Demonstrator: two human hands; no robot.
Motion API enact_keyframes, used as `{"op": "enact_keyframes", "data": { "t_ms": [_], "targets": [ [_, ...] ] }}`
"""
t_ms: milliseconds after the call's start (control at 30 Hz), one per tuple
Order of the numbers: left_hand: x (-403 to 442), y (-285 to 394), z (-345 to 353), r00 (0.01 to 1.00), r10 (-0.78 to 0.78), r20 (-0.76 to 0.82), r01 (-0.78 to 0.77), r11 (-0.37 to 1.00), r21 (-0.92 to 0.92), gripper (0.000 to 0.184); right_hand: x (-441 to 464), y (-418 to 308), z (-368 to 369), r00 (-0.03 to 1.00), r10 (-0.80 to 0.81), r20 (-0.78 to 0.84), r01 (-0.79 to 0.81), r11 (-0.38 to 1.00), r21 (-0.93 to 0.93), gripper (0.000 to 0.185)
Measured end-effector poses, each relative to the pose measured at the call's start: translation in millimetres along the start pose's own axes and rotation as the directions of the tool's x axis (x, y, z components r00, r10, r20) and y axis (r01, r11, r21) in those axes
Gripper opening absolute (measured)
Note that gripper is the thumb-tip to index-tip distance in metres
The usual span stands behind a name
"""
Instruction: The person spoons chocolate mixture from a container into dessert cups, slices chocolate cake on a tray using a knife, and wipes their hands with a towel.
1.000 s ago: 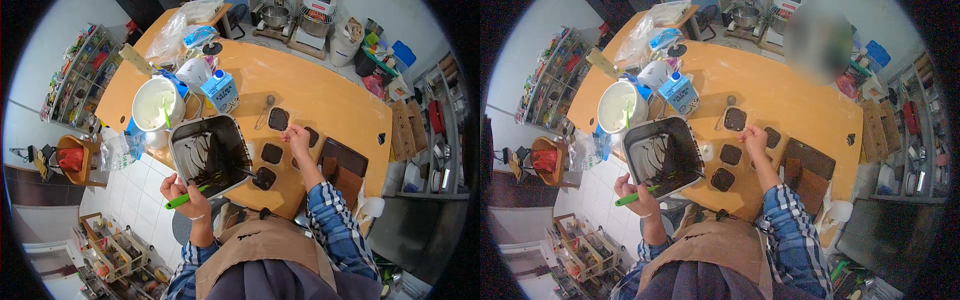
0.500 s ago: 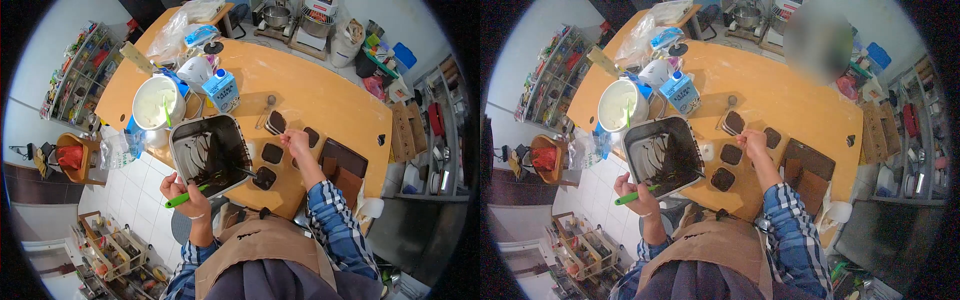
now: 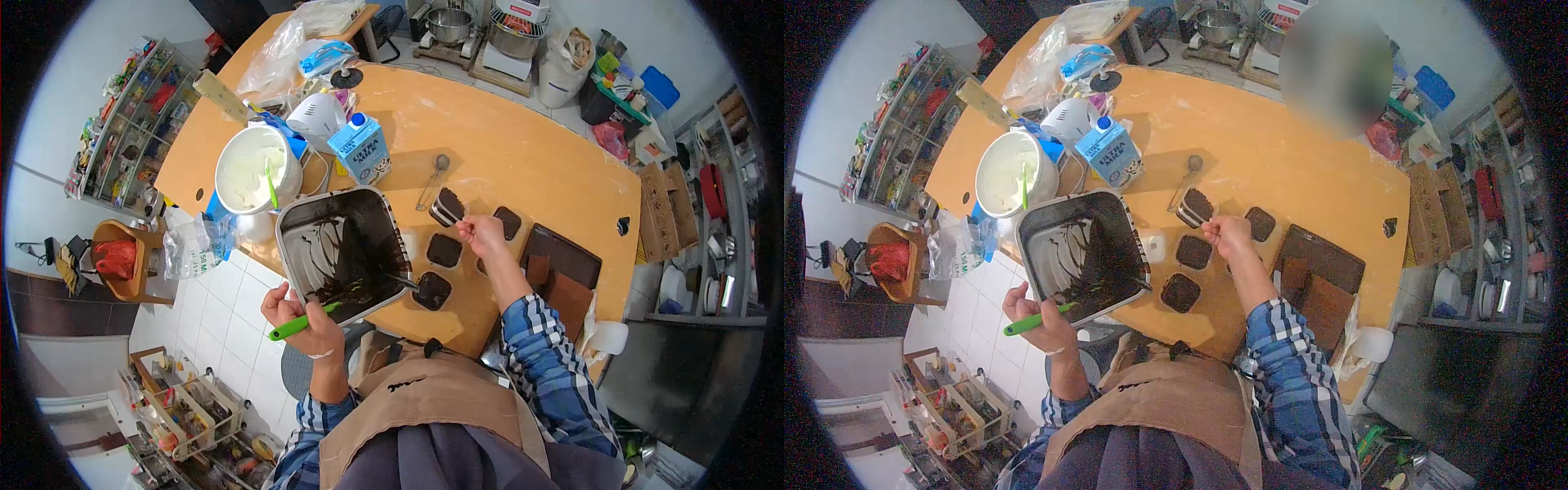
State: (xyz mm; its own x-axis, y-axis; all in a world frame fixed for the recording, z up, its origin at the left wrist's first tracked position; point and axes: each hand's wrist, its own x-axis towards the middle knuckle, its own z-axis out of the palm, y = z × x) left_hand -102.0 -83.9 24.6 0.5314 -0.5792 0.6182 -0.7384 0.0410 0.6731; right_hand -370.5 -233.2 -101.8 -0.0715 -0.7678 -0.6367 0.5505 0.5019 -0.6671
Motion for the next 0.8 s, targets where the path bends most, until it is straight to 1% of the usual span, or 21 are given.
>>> {"op": "enact_keyframes", "data": {
  "t_ms": [167, 267, 400, 467, 567, 667, 767, 800],
  "targets": [
    [-1.1, 4.8, 0.5, 0.998, -0.070, -0.004, 0.070, 0.996, -0.059, 0.011, 0.8, 0.4, -0.8, 1.000, 0.016, -0.011, -0.016, 1.000, 0.000, 0.006],
    [-2.8, -1.4, -0.1, 0.999, -0.051, 0.014, 0.052, 0.998, -0.034, 0.011, 1.0, 0.8, -1.3, 0.999, 0.024, -0.026, -0.024, 1.000, -0.002, 0.006],
    [-1.2, 4.8, 0.5, 0.998, -0.056, -0.002, 0.056, 0.997, -0.053, 0.009, 0.7, 0.8, -2.5, 0.999, 0.031, -0.032, -0.032, 1.000, -0.001, 0.006],
    [1.0, 14.2, 0.0, 0.998, -0.067, 0.000, 0.066, 0.997, -0.045, 0.024, 2.1, 1.5, -3.9, 0.999, 0.027, -0.030, -0.027, 1.000, 0.007, 0.006],
    [0.4, 12.9, 0.4, 0.996, -0.092, -0.002, 0.091, 0.992, -0.086, 0.025, 2.0, 1.3, -4.1, 0.999, 0.021, -0.037, -0.021, 1.000, 0.006, 0.007],
    [0.4, 12.3, -0.6, 0.998, -0.069, 0.014, 0.070, 0.995, -0.067, 0.025, -1.5, -1.1, -2.3, 0.999, 0.024, -0.044, -0.024, 1.000, -0.005, 0.008],
    [-3.0, 1.4, 1.0, 0.997, -0.081, -0.002, 0.080, 0.993, -0.085, 0.008, 3.3, 1.5, -6.1, 0.999, 0.012, -0.036, -0.012, 1.000, -0.020, 0.007],
    [-2.9, 2.1, 0.8, 0.996, -0.093, -0.003, 0.093, 0.993, -0.078, 0.009, 4.1, 1.7, -7.2, 1.000, 0.004, -0.025, -0.004, 1.000, -0.024, 0.006]
  ]
}}
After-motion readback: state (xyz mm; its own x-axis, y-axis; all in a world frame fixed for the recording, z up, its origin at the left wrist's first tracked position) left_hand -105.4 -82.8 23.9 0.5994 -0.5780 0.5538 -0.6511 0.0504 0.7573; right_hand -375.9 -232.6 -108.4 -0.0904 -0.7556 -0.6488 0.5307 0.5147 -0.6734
